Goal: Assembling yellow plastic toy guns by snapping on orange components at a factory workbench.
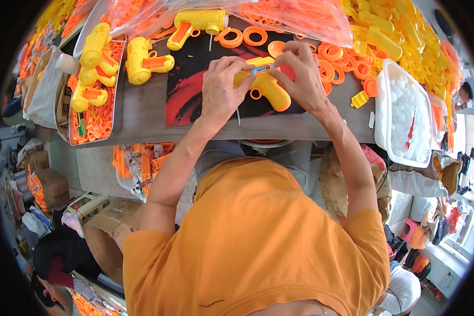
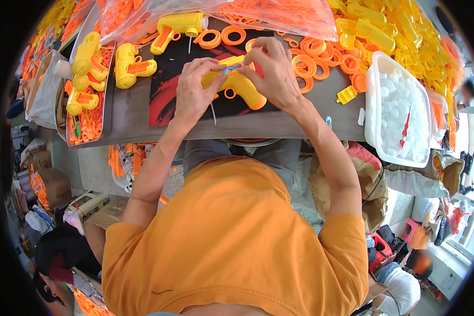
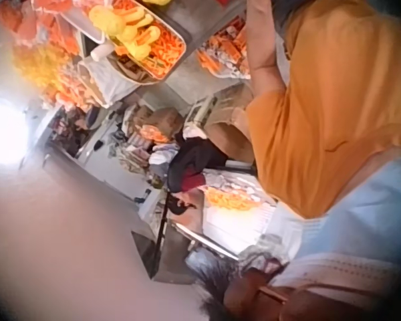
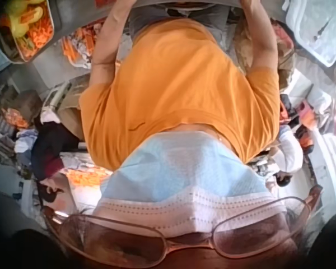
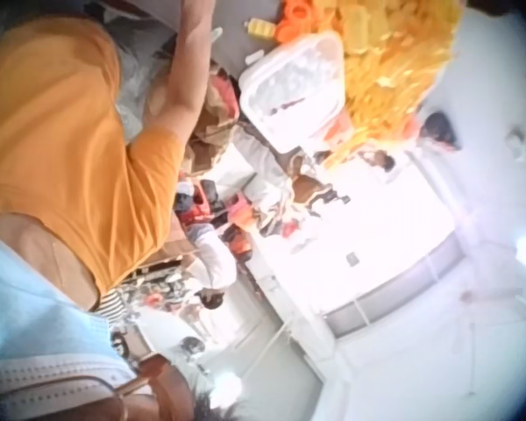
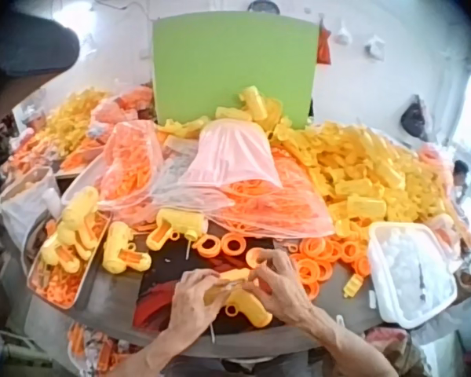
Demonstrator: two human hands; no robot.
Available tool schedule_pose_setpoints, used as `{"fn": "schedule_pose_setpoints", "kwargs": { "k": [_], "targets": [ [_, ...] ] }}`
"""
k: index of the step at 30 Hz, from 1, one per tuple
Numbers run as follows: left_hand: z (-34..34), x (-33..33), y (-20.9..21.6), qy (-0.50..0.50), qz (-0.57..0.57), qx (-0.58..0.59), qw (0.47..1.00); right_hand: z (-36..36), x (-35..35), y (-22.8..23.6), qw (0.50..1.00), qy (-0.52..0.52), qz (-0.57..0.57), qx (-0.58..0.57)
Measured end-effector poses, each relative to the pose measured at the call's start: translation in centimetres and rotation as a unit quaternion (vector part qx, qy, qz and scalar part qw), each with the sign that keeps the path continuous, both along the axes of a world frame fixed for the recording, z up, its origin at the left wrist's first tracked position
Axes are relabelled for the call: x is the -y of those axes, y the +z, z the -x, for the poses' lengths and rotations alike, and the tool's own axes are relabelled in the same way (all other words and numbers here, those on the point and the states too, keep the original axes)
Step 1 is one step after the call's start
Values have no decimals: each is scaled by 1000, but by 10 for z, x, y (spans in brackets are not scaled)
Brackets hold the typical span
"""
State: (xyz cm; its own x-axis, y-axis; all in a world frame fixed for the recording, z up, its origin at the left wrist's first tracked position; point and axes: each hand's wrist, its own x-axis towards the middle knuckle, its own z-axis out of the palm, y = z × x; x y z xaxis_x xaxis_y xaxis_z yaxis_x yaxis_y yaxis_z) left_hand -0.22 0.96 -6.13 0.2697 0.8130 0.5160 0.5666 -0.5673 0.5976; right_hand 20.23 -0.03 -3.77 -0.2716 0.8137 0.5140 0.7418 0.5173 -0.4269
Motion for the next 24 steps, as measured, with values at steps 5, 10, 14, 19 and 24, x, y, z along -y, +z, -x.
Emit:
{"fn": "schedule_pose_setpoints", "kwargs": {
  "k": [5, 10, 14, 19, 24],
  "targets": [
    [0, -2, -1, -13, -2, 12, 1000, 6, 13, -3, 993, 46, -49, 100],
    [2, 0, -3, -5, -1, -5, 1000, 0, 0, -10, 994, 50, 66, -72],
    [-1, -3, -1, -18, -5, 0, 1000, -9, -16, 4, 895, 21, 339, -290],
    [-4, 0, 3, -4, 1, 16, 1000, -11, -30, 5, 837, 40, 471, -277],
    [1, 3, -4, -27, -63, -1, 998, -8, -34, 13, 824, 19, 509, -247]
  ]
}}
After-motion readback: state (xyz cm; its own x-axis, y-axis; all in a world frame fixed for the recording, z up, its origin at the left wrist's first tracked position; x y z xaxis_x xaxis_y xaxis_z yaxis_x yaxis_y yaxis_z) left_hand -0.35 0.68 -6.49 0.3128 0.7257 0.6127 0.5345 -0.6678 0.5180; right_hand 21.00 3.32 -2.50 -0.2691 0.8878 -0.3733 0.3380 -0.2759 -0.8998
